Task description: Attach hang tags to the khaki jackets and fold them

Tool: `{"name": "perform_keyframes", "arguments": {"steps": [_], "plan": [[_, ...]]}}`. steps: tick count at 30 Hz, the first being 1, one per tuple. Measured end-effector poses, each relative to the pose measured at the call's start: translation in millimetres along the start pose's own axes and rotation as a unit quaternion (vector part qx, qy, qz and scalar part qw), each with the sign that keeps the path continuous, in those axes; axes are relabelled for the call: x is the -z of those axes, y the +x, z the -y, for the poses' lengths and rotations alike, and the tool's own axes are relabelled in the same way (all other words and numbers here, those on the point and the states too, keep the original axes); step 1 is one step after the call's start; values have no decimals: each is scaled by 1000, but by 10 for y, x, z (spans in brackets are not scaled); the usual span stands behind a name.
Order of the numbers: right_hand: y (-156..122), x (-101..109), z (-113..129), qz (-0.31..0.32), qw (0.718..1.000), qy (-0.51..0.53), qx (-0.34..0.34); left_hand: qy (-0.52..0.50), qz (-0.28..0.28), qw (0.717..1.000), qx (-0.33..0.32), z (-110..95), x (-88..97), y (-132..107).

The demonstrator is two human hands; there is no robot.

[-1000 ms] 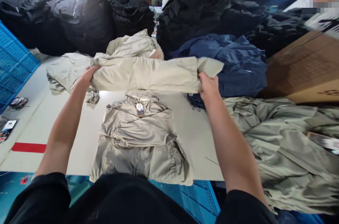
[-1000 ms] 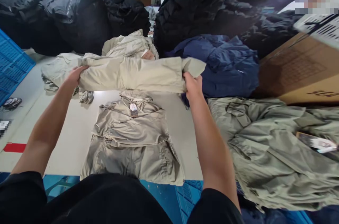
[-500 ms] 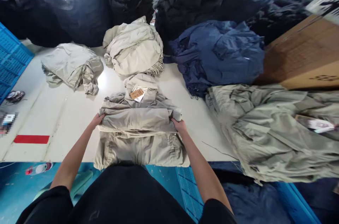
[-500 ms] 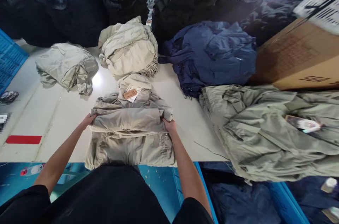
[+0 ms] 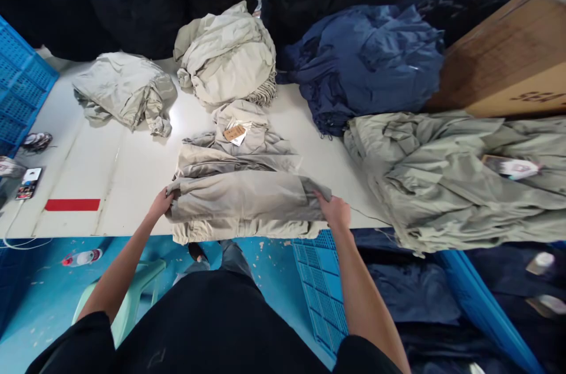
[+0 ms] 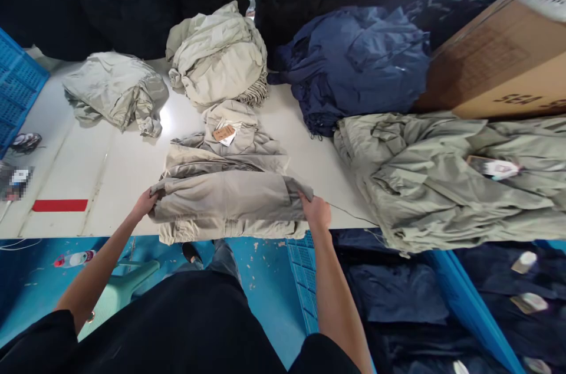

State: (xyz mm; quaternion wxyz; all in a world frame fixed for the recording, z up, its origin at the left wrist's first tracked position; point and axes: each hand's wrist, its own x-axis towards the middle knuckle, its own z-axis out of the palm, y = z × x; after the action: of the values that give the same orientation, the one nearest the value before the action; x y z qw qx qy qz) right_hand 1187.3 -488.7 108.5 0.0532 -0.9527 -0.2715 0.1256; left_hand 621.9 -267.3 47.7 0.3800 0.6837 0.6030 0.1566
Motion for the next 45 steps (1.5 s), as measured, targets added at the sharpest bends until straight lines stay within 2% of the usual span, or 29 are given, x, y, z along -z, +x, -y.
{"name": "perform_keyframes", "arguments": {"steps": [2, 5, 8, 11, 13, 15, 16, 17, 19, 21, 23, 25, 26, 28, 30, 31, 32, 34, 35, 38, 40, 41, 42, 43, 45], "plan": [[-174, -104, -309, 11, 1000, -2, 1, -5, 21, 1000, 1, 169, -93, -326], [-395, -413, -696, 74, 997, -5, -15, -3, 47, 997, 68, 394, -359, -759], [-488, -736, -902, 139, 990, 6, -9, 10, 37, 991, 129, 491, -586, -969], [-447, -908, -920, 145, 989, 38, 14, 30, -20, 989, 143, 446, -638, -928], [-382, -948, -844, 89, 994, 61, 36, 47, -49, 986, 150, 365, -633, -824], [-308, -969, -722, 11, 996, 74, 50, 63, -51, 985, 154, 265, -670, -716], [-271, -981, -657, -2, 996, 75, 53, 70, -44, 984, 156, 214, -711, -675], [-232, -994, -600, 11, 996, 71, 57, 76, -34, 984, 156, 166, -764, -648], [-146, -1020, -541, 86, 992, 56, 69, 83, -12, 985, 152, 89, -866, -637], [-32, -1024, -578, 143, 985, 38, 93, 79, 10, 987, 138, 51, -898, -664], [126, -989, -674, 156, 978, 29, 133, 66, 33, 991, 115, 48, -812, -678], [312, -917, -722, 148, 972, 48, 179, 52, 36, 993, 97, 37, -630, -625], [402, -873, -691, 134, 969, 73, 194, 48, 18, 995, 88, 8, -529, -563], [543, -792, -481, 88, 967, 129, 203, 65, -58, 995, 40, -139, -370, -362], [617, -741, -100, 33, 964, 151, 218, 114, -132, 984, -43, -413, -340, -97], [634, -732, 117, 9, 960, 145, 239, 147, -146, 974, -91, -582, -384, 35], [644, -731, 327, -11, 956, 132, 262, 178, -135, 966, -126, -754, -461, 151], [666, -753, 648, -26, 950, 101, 295, 230, -47, 958, -165, -1047, -672, 296], [685, -769, 735, -19, 951, 85, 295, 248, 8, 953, -175, -1146, -775, 316], [770, -809, 727, 8, 967, 43, 250, 267, 179, 920, -225, -1244, -948, 230], [816, -818, 645, -9, 975, 30, 219, 261, 280, 885, -265, -1239, -941, 172], [823, -821, 634, -27, 975, 31, 217, 257, 307, 873, -278, -1249, -926, 177], [815, -828, 656, -43, 972, 35, 230, 252, 309, 872, -285, -1273, -919, 210], [790, -842, 714, -51, 964, 40, 257, 248, 284, 880, -290, -1310, -931, 268], [695, -903, 901, -33, 935, 40, 350, 245, 194, 899, -307, -1396, -1037, 418]]}}
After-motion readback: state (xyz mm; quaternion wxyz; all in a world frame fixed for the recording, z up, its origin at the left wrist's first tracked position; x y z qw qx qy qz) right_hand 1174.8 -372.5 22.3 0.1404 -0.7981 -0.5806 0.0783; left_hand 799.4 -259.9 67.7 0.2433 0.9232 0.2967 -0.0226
